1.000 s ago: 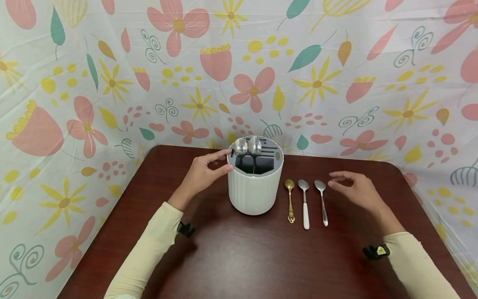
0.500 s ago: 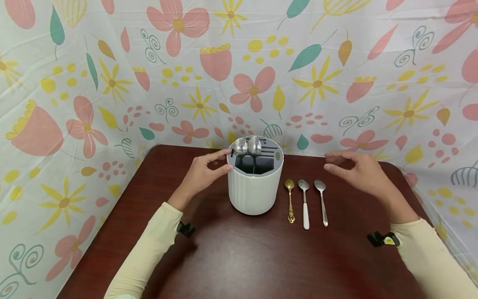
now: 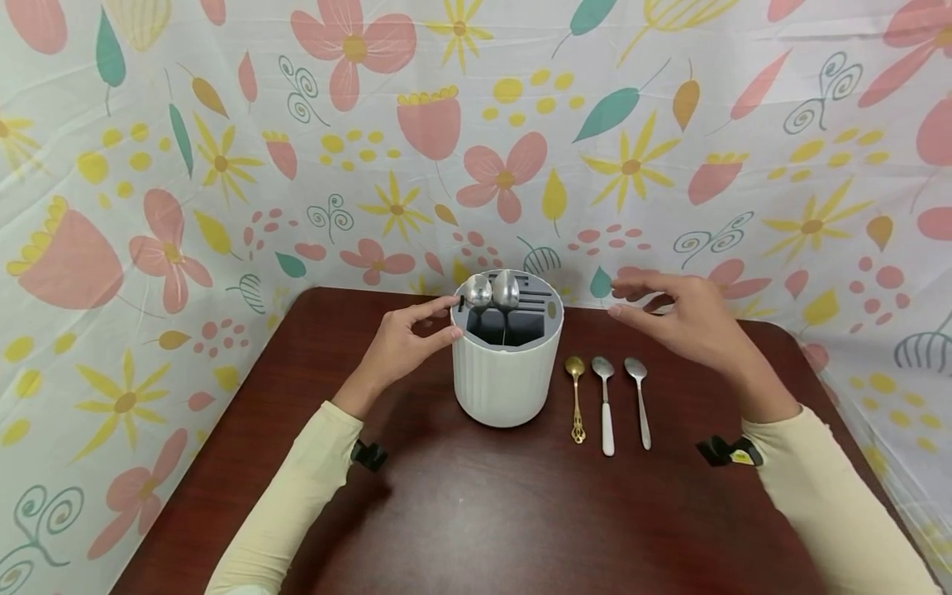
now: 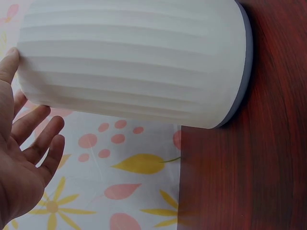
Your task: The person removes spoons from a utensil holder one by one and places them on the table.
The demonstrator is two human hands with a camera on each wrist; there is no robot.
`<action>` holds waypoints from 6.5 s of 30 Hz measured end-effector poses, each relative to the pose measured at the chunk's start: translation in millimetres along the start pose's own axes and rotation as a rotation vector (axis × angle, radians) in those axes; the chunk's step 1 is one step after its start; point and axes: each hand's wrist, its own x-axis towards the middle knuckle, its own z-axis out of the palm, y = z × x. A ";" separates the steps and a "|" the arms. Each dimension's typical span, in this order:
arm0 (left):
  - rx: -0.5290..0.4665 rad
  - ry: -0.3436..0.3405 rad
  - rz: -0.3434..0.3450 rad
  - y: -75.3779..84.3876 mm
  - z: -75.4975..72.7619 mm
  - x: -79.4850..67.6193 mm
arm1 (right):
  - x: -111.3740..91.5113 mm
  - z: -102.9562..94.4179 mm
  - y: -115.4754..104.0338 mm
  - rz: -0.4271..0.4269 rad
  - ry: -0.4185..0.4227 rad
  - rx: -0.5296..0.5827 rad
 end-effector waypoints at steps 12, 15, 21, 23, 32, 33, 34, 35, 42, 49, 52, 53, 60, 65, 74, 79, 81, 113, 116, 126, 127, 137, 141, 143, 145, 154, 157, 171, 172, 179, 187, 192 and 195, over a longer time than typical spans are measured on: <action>-0.010 -0.002 -0.027 1.7 1.2 -0.2 | 25.3 23.7 -19.7 -0.121 0.036 0.099; 0.014 -0.004 -0.044 6.8 0.6 -0.3 | 31.5 31.5 -23.9 -0.131 0.035 0.129; 0.022 0.001 -0.026 5.6 -0.4 -0.1 | 39.8 47.6 -29.4 -0.136 0.016 0.168; 0.015 0.005 -0.014 0.1 0.3 1.1 | 41.5 52.5 -30.3 -0.138 0.013 0.182; 0.000 0.008 0.008 -1.7 0.2 0.4 | 46.5 70.9 -35.4 -0.124 -0.003 0.192; -0.003 0.008 0.009 -1.7 0.1 0.1 | 46.9 72.7 -35.8 -0.120 -0.002 0.187; -0.001 0.006 0.008 -1.9 -0.1 -0.2 | 47.3 74.5 -36.1 -0.115 -0.002 0.181; -0.007 0.004 0.008 -1.9 -0.2 -0.5 | 47.6 76.1 -36.4 -0.109 -0.004 0.176; -0.012 0.001 -0.018 -1.5 0.1 -0.6 | 50.5 84.9 -35.1 -0.103 -0.010 0.179; 0.005 0.004 -0.049 0.0 1.6 0.8 | 53.1 89.5 -36.5 -0.086 -0.020 0.192; 0.012 0.000 -0.059 4.6 1.7 0.4 | 54.1 91.2 -37.3 -0.075 -0.026 0.198; 0.010 0.000 -0.059 7.4 1.5 0.0 | 54.6 91.8 -37.6 -0.074 -0.028 0.198; -0.015 0.004 -0.047 30.4 -1.6 -5.6 | 56.2 95.1 -40.9 -0.055 -0.038 0.212; -0.015 0.001 -0.047 31.0 -1.8 -6.2 | 56.8 97.0 -41.5 -0.051 -0.040 0.233; -0.009 0.003 -0.045 31.0 -0.5 -5.2 | 54.7 95.9 -38.1 -0.002 -0.055 0.309; 0.004 0.001 -0.052 31.8 -0.7 -5.4 | 52.9 92.3 -36.7 0.034 -0.076 0.332; 0.001 0.003 -0.035 22.4 -0.4 -3.9 | 52.2 90.8 -35.8 0.044 -0.084 0.343; 0.012 0.015 0.003 0.2 -0.3 -0.2 | 54.7 73.6 -30.2 0.002 -0.065 0.550; 0.018 0.013 0.000 0.3 -0.9 -0.4 | 55.6 71.9 -32.1 -0.023 -0.051 0.557; 0.036 0.015 0.011 0.2 -0.3 0.0 | 58.9 63.5 -42.6 -0.101 0.004 0.629; 0.037 0.015 0.010 0.2 -0.3 0.0 | 59.4 62.5 -43.8 -0.108 0.012 0.633; 0.017 0.014 0.005 -1.7 -0.4 0.4 | 69.8 51.8 -60.3 -0.151 0.084 0.678; 0.021 0.012 -0.002 -0.7 -0.2 0.5 | 74.2 46.4 -66.2 -0.171 0.095 0.662; 0.027 0.011 -0.002 -0.9 -0.5 0.7 | 76.1 43.3 -69.0 -0.185 0.110 0.647; 0.032 0.012 0.001 -1.4 -0.8 0.8 | 78.2 40.0 -71.7 -0.202 0.130 0.627; 0.028 0.010 0.008 -0.6 -0.7 1.3 | 83.5 27.0 -80.8 -0.281 0.194 0.719; 0.025 0.010 0.003 -0.6 -0.2 1.7 | 83.4 23.6 -82.7 -0.299 0.209 0.731; 0.002 0.010 -0.038 15.7 0.6 -0.7 | 76.3 4.3 -79.9 -0.312 0.235 0.808; 0.004 0.008 -0.035 20.1 -0.1 -1.9 | 75.1 2.5 -79.2 -0.295 0.237 0.823; -0.002 -0.004 -0.027 32.6 -2.5 -5.9 | 65.6 -8.5 -69.7 -0.216 0.290 0.821; -0.014 -0.002 -0.034 32.6 -2.7 -5.8 | 53.3 -16.8 -50.0 -0.171 0.317 0.857; -0.009 0.003 -0.043 15.4 -0.1 -1.8 | 43.7 -19.3 -31.6 -0.160 0.306 0.871; -0.006 0.004 -0.036 4.2 0.9 0.3 | 38.1 -20.4 -21.5 -0.148 0.310 0.867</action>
